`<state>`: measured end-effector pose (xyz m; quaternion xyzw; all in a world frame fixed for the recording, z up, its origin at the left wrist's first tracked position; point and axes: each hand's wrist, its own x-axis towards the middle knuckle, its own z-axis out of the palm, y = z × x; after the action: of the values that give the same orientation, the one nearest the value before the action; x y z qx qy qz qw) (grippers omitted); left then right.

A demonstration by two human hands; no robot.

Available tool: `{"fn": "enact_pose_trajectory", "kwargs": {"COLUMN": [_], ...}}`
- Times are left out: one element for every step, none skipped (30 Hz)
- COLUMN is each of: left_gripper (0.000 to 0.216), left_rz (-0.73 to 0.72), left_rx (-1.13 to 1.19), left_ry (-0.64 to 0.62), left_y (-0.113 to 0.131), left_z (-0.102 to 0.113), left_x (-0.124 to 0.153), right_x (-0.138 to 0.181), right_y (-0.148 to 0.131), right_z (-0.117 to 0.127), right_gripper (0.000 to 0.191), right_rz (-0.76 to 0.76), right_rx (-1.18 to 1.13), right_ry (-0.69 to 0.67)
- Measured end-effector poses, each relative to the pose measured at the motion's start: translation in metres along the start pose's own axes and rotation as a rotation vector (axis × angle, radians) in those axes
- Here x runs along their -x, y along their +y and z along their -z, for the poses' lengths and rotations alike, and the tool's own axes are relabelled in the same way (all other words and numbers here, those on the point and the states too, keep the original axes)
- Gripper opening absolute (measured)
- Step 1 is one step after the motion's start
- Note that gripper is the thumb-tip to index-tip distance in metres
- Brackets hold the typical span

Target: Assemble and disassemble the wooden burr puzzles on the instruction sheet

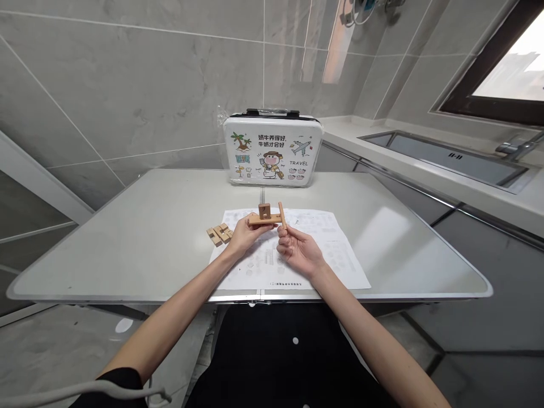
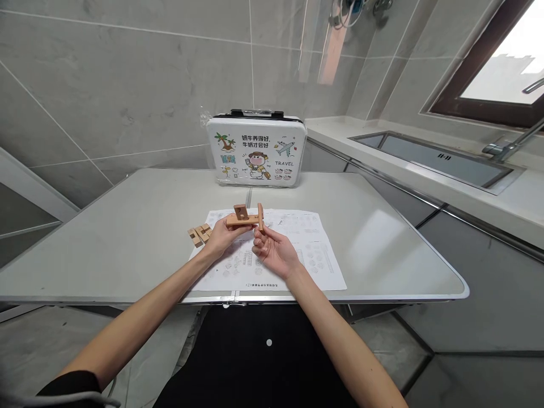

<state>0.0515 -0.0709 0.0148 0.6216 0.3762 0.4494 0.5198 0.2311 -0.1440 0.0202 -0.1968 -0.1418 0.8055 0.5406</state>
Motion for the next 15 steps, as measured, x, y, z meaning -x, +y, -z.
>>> {"fn": "enact_pose_trajectory", "kwargs": {"left_gripper": [0.04,0.041,0.041,0.04,0.04,0.04,0.04,0.04,0.04,0.041,0.042,0.043,0.043,0.043,0.043], "left_rz": [0.002,0.002,0.004,0.008,0.012,0.018,0.023,0.029,0.033,0.036,0.038,0.037,0.033,0.027,0.018], "left_rx": [0.013,0.025,0.038,0.05,0.058,0.066,0.073,0.079,0.083,0.086,0.085,0.079,0.064,0.044,0.021], "left_ry": [-0.003,-0.004,-0.005,-0.007,-0.012,-0.018,-0.025,-0.032,-0.042,-0.059,-0.083,-0.112,-0.144,-0.175,-0.198], "left_y": [0.0,0.0,0.0,0.001,0.001,0.002,0.002,0.002,0.003,0.003,0.003,0.003,0.004,0.004,0.005], "left_z": [0.0,0.0,0.0,-0.001,-0.001,-0.002,-0.002,-0.003,-0.003,-0.004,-0.004,-0.004,-0.004,-0.004,-0.003], "left_x": [0.0,0.0,0.001,0.001,0.001,0.002,0.002,0.002,0.002,0.003,0.003,0.003,0.003,0.004,0.004], "right_x": [0.001,0.002,0.003,0.003,0.004,0.005,0.006,0.006,0.007,0.007,0.007,0.006,0.006,0.006,0.006], "right_y": [0.001,0.002,0.002,0.003,0.003,0.004,0.005,0.005,0.006,0.007,0.009,0.01,0.011,0.012,0.013], "right_z": [-0.002,-0.004,-0.006,-0.008,-0.009,-0.011,-0.012,-0.013,-0.014,-0.016,-0.017,-0.017,-0.018,-0.019,-0.019], "right_gripper": [0.022,0.022,0.023,0.024,0.024,0.024,0.024,0.023,0.022,0.022,0.022,0.022,0.023,0.023,0.024], "right_rz": [0.006,0.008,0.004,-0.004,-0.013,-0.022,-0.03,-0.037,-0.044,-0.053,-0.065,-0.079,-0.094,-0.109,-0.12], "right_rx": [-0.017,-0.042,-0.07,-0.097,-0.117,-0.129,-0.135,-0.135,-0.137,-0.14,-0.144,-0.147,-0.149,-0.149,-0.148], "right_ry": [-0.001,-0.002,-0.004,-0.004,-0.002,0.001,0.003,0.004,0.003,0.003,0.003,0.006,0.009,0.013,0.015]}}
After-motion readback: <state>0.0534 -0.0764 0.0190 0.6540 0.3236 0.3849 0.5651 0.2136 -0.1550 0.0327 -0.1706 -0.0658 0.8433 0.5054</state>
